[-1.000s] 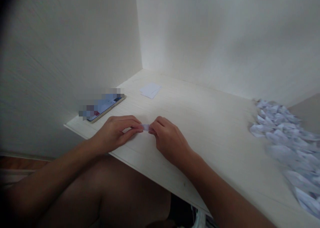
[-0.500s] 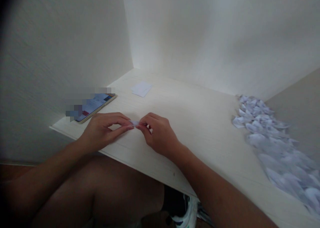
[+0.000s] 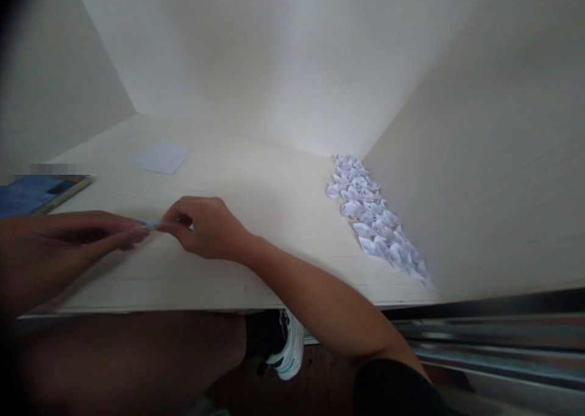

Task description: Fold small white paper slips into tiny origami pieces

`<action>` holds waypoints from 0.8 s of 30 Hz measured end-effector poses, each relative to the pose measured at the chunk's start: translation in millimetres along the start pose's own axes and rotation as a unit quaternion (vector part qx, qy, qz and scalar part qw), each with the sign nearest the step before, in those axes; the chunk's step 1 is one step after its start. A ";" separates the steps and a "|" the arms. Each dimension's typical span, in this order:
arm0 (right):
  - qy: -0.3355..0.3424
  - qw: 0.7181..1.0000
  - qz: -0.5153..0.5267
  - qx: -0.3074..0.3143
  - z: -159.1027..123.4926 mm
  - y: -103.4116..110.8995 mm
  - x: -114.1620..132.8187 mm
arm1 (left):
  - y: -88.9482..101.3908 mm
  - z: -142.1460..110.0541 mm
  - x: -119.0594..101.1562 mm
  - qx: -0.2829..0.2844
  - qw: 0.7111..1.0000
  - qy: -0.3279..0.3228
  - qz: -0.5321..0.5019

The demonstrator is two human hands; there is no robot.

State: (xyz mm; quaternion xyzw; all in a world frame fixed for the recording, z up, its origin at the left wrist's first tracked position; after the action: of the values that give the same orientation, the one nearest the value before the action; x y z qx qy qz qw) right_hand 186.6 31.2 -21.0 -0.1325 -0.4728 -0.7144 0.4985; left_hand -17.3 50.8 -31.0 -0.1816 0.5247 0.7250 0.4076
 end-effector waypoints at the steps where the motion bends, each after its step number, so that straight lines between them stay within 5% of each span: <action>1: -0.002 1.000 0.003 -0.002 0.7 0.7 -0.3 | 0.4 1.1 -5.2 0.000 1.000 0.019 0.000; 7: -0.026 0.999 0.008 -0.018 3.0 -4.1 0.9 | 3.1 4.3 -23.6 0.030 0.993 0.095 -0.068; 15: -0.095 0.992 -0.055 -0.066 -42.1 4.7 22.0 | -14.0 -8.4 -35.5 0.140 0.986 0.013 -0.085; 24: -0.175 0.961 -0.168 -0.135 -113.3 24.2 44.3 | -44.5 -39.2 -67.9 0.176 0.960 -0.048 -0.212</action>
State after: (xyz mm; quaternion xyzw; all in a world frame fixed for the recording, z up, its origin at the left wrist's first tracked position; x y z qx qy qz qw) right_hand 218.1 -87.7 -37.3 -0.2403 -0.4675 -0.8105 0.2584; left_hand 51.9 -6.8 -26.3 -0.1791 0.5733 0.5261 0.6021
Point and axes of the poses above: each hand's wrist, its own z-axis towards the middle knuckle, its own y-axis out of the back of the hand, x = y × z, the point moved 5 cm from there along z, towards the middle knuckle, and after that the axes turned 7 degrees about -x, right-handed, at the moved point
